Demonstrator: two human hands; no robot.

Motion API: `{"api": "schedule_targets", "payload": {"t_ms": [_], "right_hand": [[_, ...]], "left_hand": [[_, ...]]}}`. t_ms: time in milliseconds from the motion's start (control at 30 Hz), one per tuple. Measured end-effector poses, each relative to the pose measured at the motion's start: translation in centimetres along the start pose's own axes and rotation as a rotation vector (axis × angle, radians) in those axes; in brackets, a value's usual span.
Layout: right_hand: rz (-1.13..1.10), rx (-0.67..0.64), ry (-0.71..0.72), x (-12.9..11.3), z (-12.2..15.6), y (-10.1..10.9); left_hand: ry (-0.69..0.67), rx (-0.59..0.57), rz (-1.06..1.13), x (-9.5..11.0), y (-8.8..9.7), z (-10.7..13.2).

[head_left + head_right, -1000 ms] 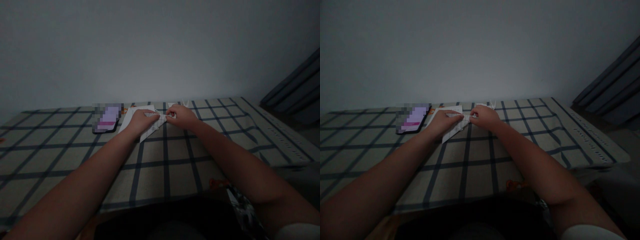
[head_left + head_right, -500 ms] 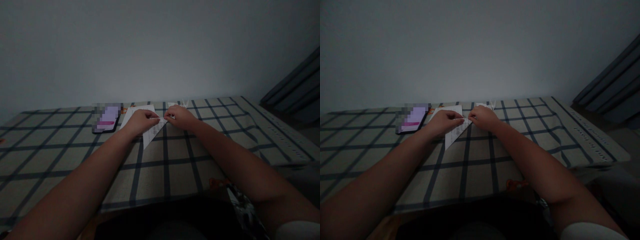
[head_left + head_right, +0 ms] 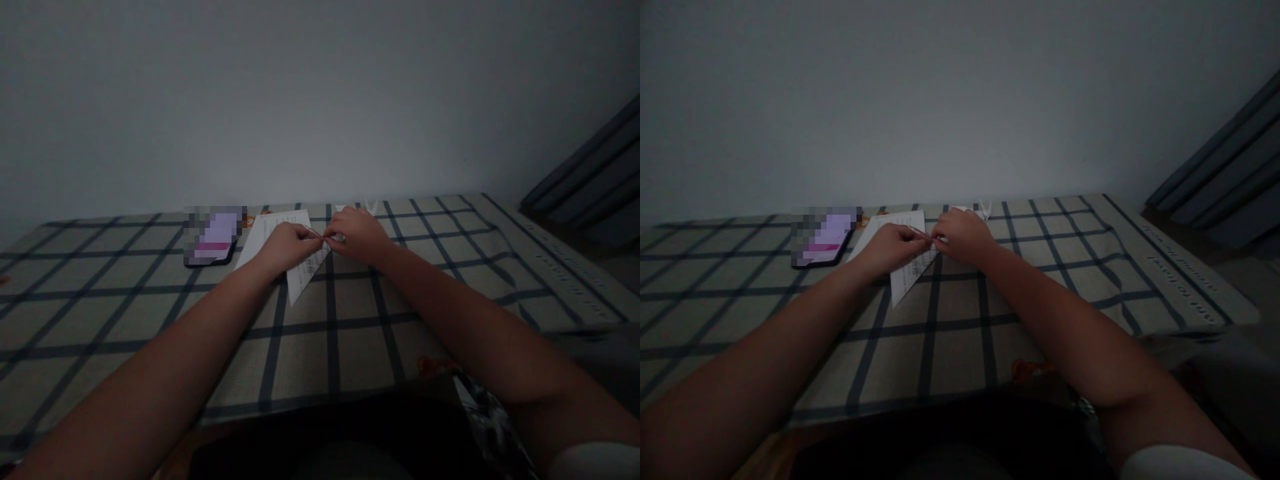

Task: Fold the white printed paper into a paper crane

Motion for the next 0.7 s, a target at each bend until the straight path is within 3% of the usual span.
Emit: {"api": "schedule_targets", "payload": {"t_ms": [433,533,700], "right_hand": [[0.156,-0.017,0.094,-1.4,-0.1,0.5],[0.13,0.012,0.039,-1.4,-0.1,0.4],[-0.015,0.084,-0.179,-0.4,0.0,-0.4]], "left_hand": [[0.025,0.011,-0.004,0.4,-0.2,0.3],[0.004,0.02,-0.023,0.6,-0.1,0.2],[-0.024,0.043,-0.036,0.7,0.1,0.1]]}}
Point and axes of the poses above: each hand's wrist, its own z-axis away from the middle knuckle, its own y-axis out of the back of the hand, x = y × z, the point moved 5 cm from there along -z, towards the middle knuckle, and after that the axes turned 13 degrees about x, right-handed, at the moved point
